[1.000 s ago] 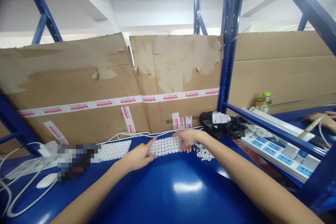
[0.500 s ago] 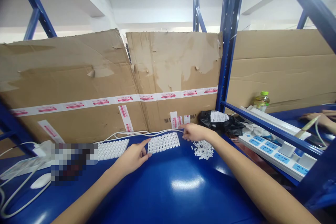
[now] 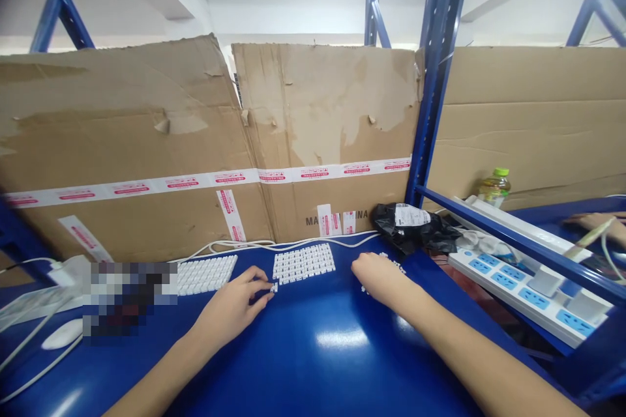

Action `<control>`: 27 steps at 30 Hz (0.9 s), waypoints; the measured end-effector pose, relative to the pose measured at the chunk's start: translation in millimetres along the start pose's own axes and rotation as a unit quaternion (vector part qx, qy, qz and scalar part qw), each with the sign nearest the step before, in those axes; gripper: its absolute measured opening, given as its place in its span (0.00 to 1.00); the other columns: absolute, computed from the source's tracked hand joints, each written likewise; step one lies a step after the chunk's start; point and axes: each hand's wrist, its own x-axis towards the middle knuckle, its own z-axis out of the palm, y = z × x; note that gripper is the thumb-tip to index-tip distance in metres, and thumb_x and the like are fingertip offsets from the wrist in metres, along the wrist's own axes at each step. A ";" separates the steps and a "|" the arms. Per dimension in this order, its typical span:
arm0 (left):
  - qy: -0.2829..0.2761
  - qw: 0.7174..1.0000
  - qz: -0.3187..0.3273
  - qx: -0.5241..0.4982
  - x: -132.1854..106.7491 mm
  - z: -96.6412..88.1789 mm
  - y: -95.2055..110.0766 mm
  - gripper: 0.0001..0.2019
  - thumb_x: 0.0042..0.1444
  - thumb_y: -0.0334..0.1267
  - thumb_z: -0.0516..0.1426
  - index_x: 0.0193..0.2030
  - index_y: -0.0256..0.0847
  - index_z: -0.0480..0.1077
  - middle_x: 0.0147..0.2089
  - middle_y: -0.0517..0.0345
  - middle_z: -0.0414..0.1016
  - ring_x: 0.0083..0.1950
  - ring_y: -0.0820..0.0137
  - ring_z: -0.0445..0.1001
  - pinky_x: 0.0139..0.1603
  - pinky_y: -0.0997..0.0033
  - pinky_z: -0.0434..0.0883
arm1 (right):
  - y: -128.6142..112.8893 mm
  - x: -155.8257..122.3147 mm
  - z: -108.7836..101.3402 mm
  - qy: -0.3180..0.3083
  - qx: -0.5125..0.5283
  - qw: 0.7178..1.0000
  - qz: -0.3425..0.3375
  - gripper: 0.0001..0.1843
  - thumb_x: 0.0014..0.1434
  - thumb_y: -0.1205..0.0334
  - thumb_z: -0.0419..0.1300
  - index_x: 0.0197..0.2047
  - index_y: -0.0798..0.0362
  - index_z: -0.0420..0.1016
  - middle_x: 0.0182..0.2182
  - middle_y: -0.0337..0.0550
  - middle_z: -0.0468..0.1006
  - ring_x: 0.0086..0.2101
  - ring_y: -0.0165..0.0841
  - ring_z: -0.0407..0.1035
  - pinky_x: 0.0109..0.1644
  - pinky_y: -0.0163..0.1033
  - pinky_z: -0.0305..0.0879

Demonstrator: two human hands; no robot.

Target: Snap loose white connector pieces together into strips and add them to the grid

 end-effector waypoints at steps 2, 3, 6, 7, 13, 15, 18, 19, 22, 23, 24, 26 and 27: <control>-0.002 1.000 0.000 -0.018 -2.5 -0.1 2.8 0.13 0.68 0.43 0.54 0.47 0.44 0.81 0.54 0.52 0.76 0.42 0.62 0.80 0.42 0.64 0.75 | -12.0 0.1 3.6 0.004 -0.066 0.998 0.001 0.16 0.57 0.83 0.58 0.40 0.59 0.84 0.39 0.60 0.84 0.44 0.49 0.80 0.47 0.44 0.71; -0.003 1.000 0.001 -0.029 -3.5 0.0 4.6 0.12 0.68 0.43 0.55 0.45 0.44 0.80 0.54 0.53 0.76 0.42 0.63 0.80 0.42 0.64 0.75 | -17.3 0.1 5.0 0.002 -0.090 0.996 -0.001 0.17 0.57 0.84 0.57 0.40 0.59 0.84 0.39 0.61 0.83 0.44 0.50 0.80 0.46 0.44 0.70; -0.010 0.997 0.007 -0.071 -5.6 0.5 10.6 0.09 0.65 0.41 0.57 0.43 0.45 0.79 0.50 0.55 0.78 0.42 0.63 0.78 0.42 0.65 0.74 | -25.6 0.3 8.5 -0.002 -0.113 0.993 -0.011 0.18 0.56 0.85 0.56 0.39 0.60 0.83 0.38 0.62 0.83 0.44 0.51 0.79 0.44 0.44 0.70; -0.014 0.997 0.008 -0.082 -6.0 0.7 12.7 0.08 0.64 0.41 0.58 0.42 0.45 0.79 0.49 0.55 0.79 0.41 0.64 0.78 0.42 0.65 0.74 | -25.1 0.9 9.4 0.005 -0.110 0.994 -0.015 0.18 0.55 0.86 0.55 0.39 0.60 0.82 0.39 0.61 0.83 0.45 0.51 0.78 0.44 0.43 0.69; -0.029 0.993 0.007 -0.116 -8.3 4.6 26.9 0.06 0.62 0.39 0.59 0.41 0.44 0.77 0.41 0.56 0.81 0.40 0.63 0.78 0.41 0.65 0.74 | -4.7 9.0 3.9 0.088 0.057 0.994 -0.025 0.16 0.55 0.81 0.56 0.38 0.55 0.80 0.40 0.50 0.82 0.39 0.40 0.77 0.42 0.39 0.66; -0.018 0.984 0.006 -0.177 -9.0 7.8 34.2 0.05 0.61 0.38 0.59 0.43 0.44 0.75 0.42 0.56 0.81 0.40 0.64 0.79 0.42 0.65 0.76 | -1.7 11.3 0.2 0.112 0.172 0.977 -0.054 0.11 0.59 0.75 0.58 0.38 0.54 0.81 0.38 0.47 0.82 0.37 0.38 0.76 0.42 0.39 0.67; -0.006 0.951 -0.023 -0.307 -9.2 12.1 46.7 0.08 0.60 0.39 0.61 0.45 0.43 0.72 0.44 0.54 0.80 0.40 0.66 0.81 0.43 0.66 0.80 | -9.2 12.4 -0.6 0.080 0.403 0.909 -0.064 0.07 0.62 0.62 0.64 0.42 0.54 0.82 0.37 0.46 0.84 0.36 0.37 0.78 0.43 0.40 0.71; -0.004 0.938 -0.037 -0.344 -9.0 13.1 50.2 0.09 0.60 0.40 0.61 0.45 0.43 0.71 0.45 0.54 0.80 0.40 0.66 0.82 0.44 0.65 0.81 | -14.9 12.2 0.5 0.058 0.473 0.877 -0.062 0.11 0.62 0.57 0.66 0.44 0.54 0.82 0.37 0.46 0.85 0.36 0.37 0.78 0.43 0.40 0.72; 0.006 0.906 -0.075 -0.417 -7.7 15.5 55.7 0.14 0.56 0.40 0.64 0.47 0.42 0.71 0.45 0.54 0.80 0.40 0.65 0.83 0.45 0.63 0.82 | -36.9 10.3 5.9 0.018 0.598 0.799 -0.064 0.20 0.58 0.47 0.72 0.46 0.54 0.84 0.33 0.44 0.85 0.34 0.36 0.78 0.45 0.42 0.73; 0.010 0.898 -0.083 -0.432 -7.2 16.3 55.7 0.15 0.55 0.41 0.65 0.48 0.42 0.71 0.46 0.53 0.80 0.40 0.65 0.82 0.44 0.63 0.81 | -44.3 9.5 7.6 0.012 0.621 0.781 -0.067 0.22 0.57 0.46 0.73 0.45 0.54 0.84 0.33 0.44 0.84 0.34 0.35 0.78 0.45 0.42 0.73; 0.016 0.891 -0.088 -0.446 -6.7 17.2 54.9 0.16 0.55 0.41 0.66 0.49 0.42 0.71 0.47 0.52 0.80 0.41 0.65 0.82 0.44 0.63 0.81 | -51.1 8.8 9.2 0.004 0.637 0.767 -0.070 0.23 0.56 0.45 0.73 0.45 0.55 0.84 0.32 0.44 0.84 0.33 0.35 0.77 0.45 0.42 0.74; 0.028 0.879 -0.089 -0.467 -5.9 19.4 52.1 0.18 0.55 0.41 0.66 0.51 0.41 0.72 0.49 0.49 0.81 0.42 0.65 0.81 0.45 0.62 0.80 | -61.5 7.9 11.5 -0.003 0.660 0.748 -0.073 0.24 0.55 0.44 0.74 0.45 0.55 0.83 0.32 0.44 0.84 0.32 0.35 0.77 0.44 0.42 0.74; 0.032 0.875 -0.087 -0.475 -5.6 20.5 50.5 0.18 0.56 0.42 0.66 0.51 0.41 0.73 0.49 0.49 0.81 0.44 0.64 0.81 0.46 0.61 0.80 | -64.9 7.8 12.2 -0.001 0.665 0.743 -0.073 0.24 0.55 0.44 0.74 0.45 0.54 0.83 0.32 0.43 0.84 0.32 0.34 0.77 0.44 0.42 0.74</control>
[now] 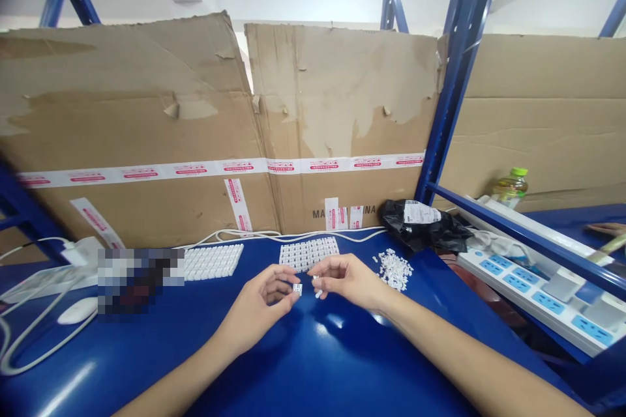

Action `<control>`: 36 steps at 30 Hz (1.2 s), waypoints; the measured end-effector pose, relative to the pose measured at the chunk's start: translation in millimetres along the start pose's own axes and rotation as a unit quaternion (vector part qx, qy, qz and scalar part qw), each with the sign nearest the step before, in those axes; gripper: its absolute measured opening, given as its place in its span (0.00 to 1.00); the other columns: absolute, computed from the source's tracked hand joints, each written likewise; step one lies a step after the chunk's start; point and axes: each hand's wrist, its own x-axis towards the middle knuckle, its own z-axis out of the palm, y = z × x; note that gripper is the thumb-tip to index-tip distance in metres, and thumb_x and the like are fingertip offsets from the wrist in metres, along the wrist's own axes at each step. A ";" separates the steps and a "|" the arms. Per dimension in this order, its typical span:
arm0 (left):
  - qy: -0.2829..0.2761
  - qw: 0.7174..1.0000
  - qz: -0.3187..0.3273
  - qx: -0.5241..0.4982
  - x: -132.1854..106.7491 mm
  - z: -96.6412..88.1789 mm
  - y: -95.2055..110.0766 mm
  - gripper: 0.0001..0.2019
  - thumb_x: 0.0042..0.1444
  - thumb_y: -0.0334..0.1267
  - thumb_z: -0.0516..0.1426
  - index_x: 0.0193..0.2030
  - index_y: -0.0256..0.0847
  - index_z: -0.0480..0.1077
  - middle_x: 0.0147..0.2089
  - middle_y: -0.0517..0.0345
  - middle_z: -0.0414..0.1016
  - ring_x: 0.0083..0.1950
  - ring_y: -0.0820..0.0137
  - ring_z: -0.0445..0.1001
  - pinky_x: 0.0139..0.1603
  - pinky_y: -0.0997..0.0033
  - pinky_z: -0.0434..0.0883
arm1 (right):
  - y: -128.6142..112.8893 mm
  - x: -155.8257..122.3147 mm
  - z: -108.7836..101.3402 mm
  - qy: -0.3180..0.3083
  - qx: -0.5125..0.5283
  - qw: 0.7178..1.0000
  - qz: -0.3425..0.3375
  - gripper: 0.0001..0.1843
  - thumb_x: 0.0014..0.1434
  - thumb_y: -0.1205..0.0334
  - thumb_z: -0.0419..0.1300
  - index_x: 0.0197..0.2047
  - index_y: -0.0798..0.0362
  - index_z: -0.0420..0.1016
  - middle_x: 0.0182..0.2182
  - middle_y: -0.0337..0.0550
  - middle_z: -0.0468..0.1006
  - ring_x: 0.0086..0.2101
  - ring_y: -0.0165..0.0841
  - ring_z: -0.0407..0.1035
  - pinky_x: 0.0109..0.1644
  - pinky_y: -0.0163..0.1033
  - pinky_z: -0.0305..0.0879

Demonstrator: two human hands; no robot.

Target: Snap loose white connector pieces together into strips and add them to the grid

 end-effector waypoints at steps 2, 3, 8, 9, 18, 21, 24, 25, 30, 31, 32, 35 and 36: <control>-0.003 1.000 -0.001 -0.012 1.1 -1.0 -3.3 0.17 0.56 0.43 0.66 0.50 0.40 0.75 0.47 0.48 0.82 0.46 0.62 0.81 0.49 0.60 0.79 | 0.5 0.7 3.7 0.009 0.008 1.000 -0.006 0.23 0.54 0.45 0.75 0.44 0.54 0.84 0.32 0.43 0.84 0.32 0.34 0.77 0.44 0.43 0.74; -0.007 1.000 -0.005 -0.016 1.7 -1.3 -4.7 0.16 0.56 0.44 0.66 0.49 0.39 0.76 0.46 0.48 0.83 0.46 0.61 0.81 0.50 0.59 0.78 | 0.8 1.2 4.3 0.015 0.011 1.000 -0.009 0.22 0.54 0.45 0.75 0.43 0.54 0.84 0.32 0.43 0.84 0.32 0.34 0.77 0.45 0.43 0.74; -0.011 0.998 -0.030 -0.058 5.2 -0.6 -11.1 0.20 0.53 0.48 0.69 0.48 0.37 0.80 0.42 0.48 0.85 0.45 0.58 0.83 0.52 0.55 0.78 | 2.9 3.4 5.3 0.031 0.050 0.998 -0.008 0.21 0.51 0.48 0.77 0.42 0.54 0.86 0.35 0.46 0.87 0.37 0.38 0.81 0.50 0.47 0.77; -0.008 0.997 -0.033 -0.072 5.9 -0.3 -12.2 0.21 0.52 0.49 0.70 0.48 0.37 0.80 0.42 0.48 0.86 0.45 0.58 0.84 0.52 0.55 0.78 | 3.3 3.7 6.0 0.026 0.059 0.998 -0.005 0.21 0.51 0.49 0.77 0.43 0.54 0.86 0.36 0.47 0.87 0.39 0.39 0.82 0.52 0.48 0.77; -0.010 0.986 -0.047 -0.163 5.1 4.0 -9.0 0.21 0.48 0.46 0.75 0.44 0.37 0.78 0.46 0.45 0.87 0.49 0.55 0.85 0.53 0.56 0.79 | 11.0 4.9 16.3 0.063 0.048 0.995 -0.058 0.15 0.50 0.53 0.79 0.35 0.53 0.86 0.35 0.43 0.85 0.34 0.36 0.80 0.44 0.42 0.77; -0.010 0.983 -0.047 -0.176 2.8 6.0 -5.2 0.20 0.48 0.45 0.75 0.43 0.37 0.78 0.45 0.45 0.87 0.50 0.54 0.86 0.56 0.55 0.79 | 11.0 3.5 19.1 0.061 0.028 0.993 -0.095 0.11 0.53 0.54 0.77 0.35 0.51 0.87 0.37 0.44 0.85 0.34 0.35 0.80 0.42 0.40 0.77; 0.000 0.983 -0.041 -0.177 1.8 7.0 -3.2 0.19 0.49 0.44 0.75 0.42 0.37 0.78 0.44 0.45 0.88 0.49 0.53 0.86 0.56 0.55 0.79 | 8.4 1.6 21.3 0.060 0.011 0.990 -0.129 0.08 0.57 0.55 0.75 0.37 0.49 0.89 0.38 0.44 0.85 0.34 0.34 0.80 0.41 0.39 0.77; 0.003 0.983 -0.039 -0.178 1.8 7.1 -3.1 0.19 0.49 0.44 0.75 0.43 0.37 0.79 0.44 0.45 0.88 0.49 0.53 0.86 0.56 0.55 0.79 | 7.6 1.2 21.7 0.059 0.007 0.989 -0.135 0.06 0.57 0.56 0.75 0.37 0.48 0.89 0.38 0.44 0.85 0.34 0.33 0.79 0.41 0.38 0.77; 0.014 0.983 -0.039 -0.180 2.9 7.1 -4.1 0.19 0.47 0.44 0.75 0.41 0.37 0.80 0.44 0.45 0.88 0.48 0.54 0.86 0.54 0.58 0.79 | 7.6 0.2 22.4 0.063 -0.005 0.987 -0.145 0.04 0.59 0.58 0.74 0.38 0.46 0.89 0.39 0.43 0.85 0.36 0.33 0.79 0.41 0.37 0.77; 0.016 0.983 -0.041 -0.180 2.9 7.1 -4.3 0.18 0.47 0.44 0.76 0.41 0.37 0.80 0.44 0.45 0.88 0.48 0.54 0.86 0.54 0.58 0.79 | 8.2 0.1 22.4 0.067 -0.008 0.987 -0.149 0.04 0.59 0.58 0.74 0.38 0.46 0.89 0.39 0.43 0.85 0.36 0.33 0.79 0.42 0.37 0.77; 0.016 0.983 -0.043 -0.179 2.8 7.1 -4.3 0.18 0.46 0.44 0.76 0.40 0.37 0.80 0.44 0.45 0.88 0.48 0.55 0.86 0.53 0.59 0.79 | 8.8 0.0 22.4 0.069 -0.011 0.986 -0.152 0.04 0.59 0.58 0.74 0.38 0.45 0.89 0.40 0.43 0.85 0.37 0.34 0.79 0.42 0.38 0.77; 0.016 0.983 -0.047 -0.177 2.1 7.4 -4.1 0.18 0.46 0.44 0.76 0.40 0.37 0.81 0.44 0.46 0.88 0.47 0.56 0.86 0.53 0.60 0.79 | 9.0 -0.7 22.5 0.070 -0.027 0.984 -0.160 0.04 0.59 0.57 0.74 0.39 0.45 0.89 0.40 0.44 0.85 0.38 0.34 0.79 0.43 0.38 0.76; 0.016 0.983 -0.047 -0.176 1.9 7.6 -4.1 0.18 0.46 0.44 0.76 0.40 0.37 0.81 0.44 0.46 0.88 0.47 0.56 0.86 0.52 0.61 0.79 | 8.5 -0.9 22.7 0.067 -0.033 0.984 -0.160 0.04 0.60 0.57 0.73 0.39 0.45 0.89 0.40 0.44 0.85 0.38 0.34 0.78 0.42 0.38 0.76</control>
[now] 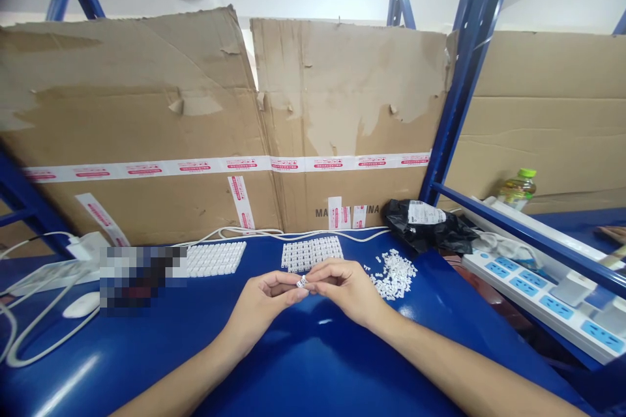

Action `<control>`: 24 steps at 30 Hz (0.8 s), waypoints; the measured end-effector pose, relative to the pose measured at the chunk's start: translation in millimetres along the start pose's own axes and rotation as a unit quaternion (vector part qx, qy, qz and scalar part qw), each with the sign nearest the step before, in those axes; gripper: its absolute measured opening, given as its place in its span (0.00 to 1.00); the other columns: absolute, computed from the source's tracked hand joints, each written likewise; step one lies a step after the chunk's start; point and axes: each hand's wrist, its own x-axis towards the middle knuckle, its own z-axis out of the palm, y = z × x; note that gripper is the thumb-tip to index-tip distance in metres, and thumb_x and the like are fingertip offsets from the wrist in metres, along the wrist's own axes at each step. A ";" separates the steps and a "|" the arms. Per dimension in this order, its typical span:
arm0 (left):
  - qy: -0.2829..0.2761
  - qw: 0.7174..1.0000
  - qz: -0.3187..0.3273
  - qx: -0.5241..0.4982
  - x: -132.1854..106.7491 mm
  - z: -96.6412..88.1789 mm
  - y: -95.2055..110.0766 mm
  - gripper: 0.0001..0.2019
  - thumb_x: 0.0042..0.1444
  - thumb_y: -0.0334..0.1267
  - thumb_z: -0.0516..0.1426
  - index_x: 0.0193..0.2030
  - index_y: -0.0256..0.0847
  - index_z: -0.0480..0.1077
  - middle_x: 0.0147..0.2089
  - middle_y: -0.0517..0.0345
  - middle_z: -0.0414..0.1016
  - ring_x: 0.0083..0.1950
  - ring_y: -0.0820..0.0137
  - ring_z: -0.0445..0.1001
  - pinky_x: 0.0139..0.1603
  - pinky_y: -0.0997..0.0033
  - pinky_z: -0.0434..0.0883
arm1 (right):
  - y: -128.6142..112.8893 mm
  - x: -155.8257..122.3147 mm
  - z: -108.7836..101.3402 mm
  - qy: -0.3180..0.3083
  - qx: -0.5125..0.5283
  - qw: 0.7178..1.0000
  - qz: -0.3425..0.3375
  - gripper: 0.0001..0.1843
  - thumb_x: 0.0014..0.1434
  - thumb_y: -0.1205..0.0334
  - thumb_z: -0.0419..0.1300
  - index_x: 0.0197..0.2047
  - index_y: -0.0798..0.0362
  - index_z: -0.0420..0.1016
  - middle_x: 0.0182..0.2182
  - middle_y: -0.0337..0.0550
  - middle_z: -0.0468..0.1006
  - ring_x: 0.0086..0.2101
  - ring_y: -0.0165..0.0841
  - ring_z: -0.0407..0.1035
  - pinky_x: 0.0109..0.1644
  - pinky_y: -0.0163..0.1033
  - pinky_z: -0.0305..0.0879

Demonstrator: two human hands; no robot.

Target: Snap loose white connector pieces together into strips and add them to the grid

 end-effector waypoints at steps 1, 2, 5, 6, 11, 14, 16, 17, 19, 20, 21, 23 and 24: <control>0.001 1.000 0.002 0.000 -0.2 0.2 -0.1 0.18 0.46 0.44 0.76 0.40 0.37 0.81 0.43 0.47 0.88 0.46 0.57 0.86 0.52 0.61 0.80 | -0.8 0.0 0.1 -0.004 -0.004 1.000 0.000 0.05 0.60 0.57 0.73 0.40 0.45 0.89 0.40 0.44 0.85 0.38 0.34 0.78 0.42 0.38 0.76; 0.003 1.000 0.005 0.000 -0.3 0.3 -0.3 0.17 0.46 0.44 0.76 0.40 0.37 0.82 0.43 0.47 0.88 0.46 0.57 0.86 0.51 0.62 0.80 | -1.7 0.0 0.2 -0.006 -0.007 1.000 0.001 0.05 0.61 0.57 0.73 0.41 0.45 0.89 0.40 0.44 0.85 0.38 0.34 0.78 0.42 0.38 0.76; 0.012 1.000 0.018 -0.001 -0.5 0.3 -1.4 0.16 0.46 0.43 0.76 0.39 0.38 0.82 0.42 0.48 0.88 0.44 0.58 0.86 0.50 0.63 0.80 | -4.4 0.2 0.1 -0.013 -0.014 1.000 0.003 0.05 0.60 0.58 0.73 0.41 0.45 0.89 0.40 0.44 0.84 0.38 0.34 0.78 0.41 0.37 0.75; 0.013 1.000 0.024 -0.001 -0.6 0.1 -1.8 0.16 0.46 0.43 0.76 0.38 0.38 0.82 0.41 0.49 0.88 0.44 0.59 0.87 0.50 0.63 0.80 | -5.1 0.3 -0.1 -0.016 -0.015 1.000 0.005 0.05 0.60 0.58 0.73 0.42 0.45 0.89 0.40 0.44 0.84 0.38 0.34 0.78 0.41 0.38 0.75; 0.003 0.999 0.046 -0.015 -0.5 -0.7 -1.5 0.14 0.49 0.42 0.74 0.39 0.38 0.82 0.41 0.49 0.88 0.44 0.58 0.87 0.52 0.61 0.80 | -6.1 0.8 -1.5 -0.046 -0.004 0.999 0.015 0.08 0.63 0.57 0.71 0.46 0.43 0.89 0.41 0.43 0.82 0.37 0.34 0.78 0.43 0.40 0.76; 0.004 0.999 0.040 -0.014 0.6 -1.2 0.6 0.14 0.50 0.43 0.74 0.39 0.39 0.81 0.41 0.49 0.88 0.43 0.59 0.86 0.51 0.61 0.80 | -4.9 1.9 -2.6 -0.051 0.022 0.998 0.031 0.08 0.62 0.56 0.71 0.45 0.45 0.89 0.40 0.43 0.82 0.38 0.35 0.79 0.46 0.42 0.76; 0.021 0.999 0.038 -0.001 1.7 -2.0 1.8 0.15 0.49 0.42 0.74 0.40 0.39 0.80 0.39 0.51 0.87 0.42 0.61 0.86 0.49 0.65 0.79 | -2.9 3.0 -4.2 -0.036 0.051 0.997 0.052 0.09 0.60 0.55 0.73 0.43 0.47 0.88 0.39 0.42 0.83 0.37 0.35 0.79 0.48 0.42 0.75; 0.032 0.999 0.038 0.006 2.3 -2.7 2.1 0.16 0.49 0.43 0.74 0.41 0.40 0.80 0.39 0.53 0.87 0.42 0.63 0.85 0.48 0.66 0.78 | -1.4 3.5 -5.5 -0.026 0.063 0.996 0.064 0.10 0.59 0.54 0.74 0.42 0.48 0.88 0.38 0.42 0.83 0.37 0.35 0.79 0.48 0.42 0.75; 0.053 0.998 0.041 0.015 3.4 -4.7 2.1 0.17 0.50 0.43 0.74 0.44 0.40 0.80 0.40 0.54 0.86 0.42 0.64 0.84 0.48 0.68 0.77 | 2.4 4.3 -8.9 -0.012 0.069 0.994 0.089 0.12 0.56 0.54 0.76 0.41 0.50 0.87 0.36 0.42 0.83 0.37 0.35 0.79 0.48 0.42 0.75; 0.062 0.997 0.041 0.019 3.9 -5.8 1.7 0.18 0.50 0.44 0.74 0.45 0.41 0.80 0.40 0.54 0.86 0.43 0.64 0.84 0.48 0.69 0.76 | 4.6 4.5 -10.7 -0.010 0.064 0.993 0.100 0.13 0.56 0.54 0.76 0.41 0.50 0.86 0.36 0.42 0.84 0.37 0.35 0.79 0.48 0.41 0.75; 0.068 0.997 0.038 0.025 4.5 -7.1 1.0 0.18 0.51 0.45 0.73 0.46 0.41 0.80 0.41 0.54 0.86 0.44 0.64 0.83 0.48 0.69 0.76 | 6.9 4.7 -12.4 -0.011 0.057 0.992 0.109 0.13 0.55 0.54 0.76 0.40 0.51 0.86 0.36 0.42 0.84 0.37 0.35 0.79 0.48 0.41 0.75; 0.073 0.996 0.027 0.037 5.6 -9.6 -1.0 0.19 0.51 0.45 0.73 0.47 0.40 0.80 0.39 0.54 0.86 0.43 0.63 0.83 0.47 0.68 0.75 | 10.9 5.0 -14.9 -0.014 0.041 0.991 0.124 0.13 0.55 0.54 0.76 0.40 0.52 0.85 0.36 0.42 0.85 0.38 0.35 0.80 0.47 0.41 0.75; 0.071 0.997 0.019 0.039 6.1 -10.6 -2.3 0.20 0.50 0.46 0.74 0.47 0.40 0.80 0.38 0.54 0.85 0.43 0.63 0.83 0.46 0.68 0.75 | 12.4 5.1 -15.6 -0.014 0.033 0.991 0.130 0.13 0.55 0.54 0.76 0.40 0.52 0.85 0.36 0.42 0.85 0.38 0.36 0.80 0.47 0.41 0.75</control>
